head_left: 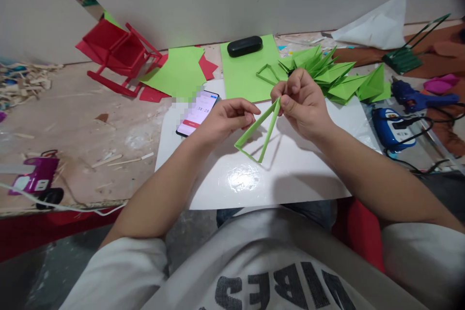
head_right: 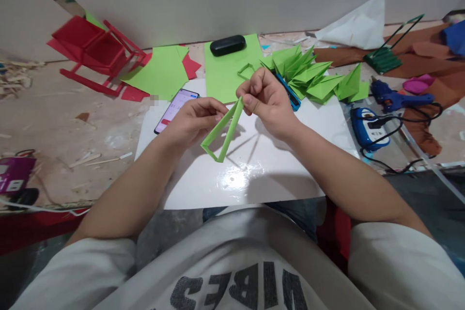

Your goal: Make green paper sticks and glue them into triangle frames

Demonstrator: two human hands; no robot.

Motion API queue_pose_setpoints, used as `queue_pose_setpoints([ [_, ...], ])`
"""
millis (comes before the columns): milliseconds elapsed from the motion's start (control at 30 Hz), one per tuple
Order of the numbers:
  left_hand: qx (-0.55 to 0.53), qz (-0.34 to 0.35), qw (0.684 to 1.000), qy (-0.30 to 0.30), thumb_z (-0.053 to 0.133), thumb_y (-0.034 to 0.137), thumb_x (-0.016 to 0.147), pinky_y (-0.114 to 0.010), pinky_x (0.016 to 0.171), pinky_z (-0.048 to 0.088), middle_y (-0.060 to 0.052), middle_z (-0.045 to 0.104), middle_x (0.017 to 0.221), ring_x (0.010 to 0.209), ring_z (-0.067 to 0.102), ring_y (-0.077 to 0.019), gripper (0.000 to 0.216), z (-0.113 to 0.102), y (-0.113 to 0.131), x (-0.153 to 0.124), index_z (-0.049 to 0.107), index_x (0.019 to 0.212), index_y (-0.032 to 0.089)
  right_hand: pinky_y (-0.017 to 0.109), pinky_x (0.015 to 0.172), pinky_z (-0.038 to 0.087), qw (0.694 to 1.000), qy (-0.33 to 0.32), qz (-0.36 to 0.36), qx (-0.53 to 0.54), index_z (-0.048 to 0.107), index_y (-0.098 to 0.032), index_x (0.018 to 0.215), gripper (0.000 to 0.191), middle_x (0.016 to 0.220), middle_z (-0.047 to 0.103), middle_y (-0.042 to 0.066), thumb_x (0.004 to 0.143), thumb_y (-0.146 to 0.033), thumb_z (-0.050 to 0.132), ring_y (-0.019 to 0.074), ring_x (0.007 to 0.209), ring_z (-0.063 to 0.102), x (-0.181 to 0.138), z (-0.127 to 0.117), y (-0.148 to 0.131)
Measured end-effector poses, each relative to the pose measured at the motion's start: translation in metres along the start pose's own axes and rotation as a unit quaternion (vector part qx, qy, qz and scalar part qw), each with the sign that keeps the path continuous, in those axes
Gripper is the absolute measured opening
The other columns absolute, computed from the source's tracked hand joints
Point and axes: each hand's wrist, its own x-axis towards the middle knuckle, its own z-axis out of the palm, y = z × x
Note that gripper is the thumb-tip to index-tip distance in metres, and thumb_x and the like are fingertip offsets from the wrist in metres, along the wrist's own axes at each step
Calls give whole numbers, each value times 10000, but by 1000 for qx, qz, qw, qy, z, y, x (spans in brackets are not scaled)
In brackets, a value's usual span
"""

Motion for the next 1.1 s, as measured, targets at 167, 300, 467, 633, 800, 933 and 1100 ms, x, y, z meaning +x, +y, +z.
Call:
queue_pose_setpoints([
  [167, -74, -81, 991, -81, 1082, 301, 679, -216, 580, 529, -26, 752, 724, 605, 665, -114, 349, 9, 0, -6, 888, 934, 164, 280, 553, 525, 999, -2, 15, 40, 477, -308, 1003, 609, 956, 659, -38, 851, -558, 1011, 130, 696, 557, 1, 2, -6],
  [300, -158, -105, 979, -80, 1115, 306, 664, -178, 567, 518, -33, 742, 696, 599, 638, -86, 371, 17, 0, -10, 905, 924, 144, 279, 563, 526, 998, -1, 29, 60, 493, -311, 1031, 596, 931, 647, -51, 845, -506, 1024, 126, 693, 564, 0, 5, -9],
  [467, -209, -135, 966, -67, 1084, 289, 736, -157, 533, 494, -12, 698, 655, 560, 596, -65, 302, 25, 1, -14, 832, 787, 131, 281, 568, 543, 996, -4, 42, 81, 468, -312, 1016, 657, 901, 634, -65, 801, -523, 1052, 124, 677, 559, -1, 9, -10],
  [633, -148, -136, 977, -76, 1096, 428, 730, -166, 544, 511, -14, 712, 677, 554, 620, -68, 424, 22, -6, -14, 802, 810, 134, 291, 596, 555, 995, 5, 55, 84, 419, -306, 972, 714, 921, 659, -64, 772, -542, 1064, 124, 684, 562, -2, 9, -8],
  [800, -20, -90, 995, -23, 1116, 389, 655, -213, 573, 553, -20, 752, 731, 607, 671, -107, 420, 17, -9, -10, 788, 794, 168, 319, 627, 548, 994, 71, 67, 43, 417, -300, 936, 669, 943, 684, -45, 829, -593, 1008, 148, 723, 599, 5, -5, -2],
  [933, 123, -14, 992, -4, 1077, 369, 704, -242, 519, 496, -23, 713, 634, 541, 637, -120, 360, 15, 13, -14, 774, 728, 175, 322, 630, 521, 993, 100, 65, 22, 447, -298, 910, 584, 861, 661, -39, 886, -586, 955, 175, 753, 616, 15, -16, 2],
  [1100, 247, 140, 948, 143, 921, 455, 949, -270, 464, 397, -27, 713, 646, 506, 600, -112, 344, 21, 64, -52, 785, 768, 195, 319, 634, 491, 993, 101, 65, 20, 442, -291, 874, 539, 799, 630, -42, 923, -540, 916, 179, 733, 588, 21, -19, 7],
])
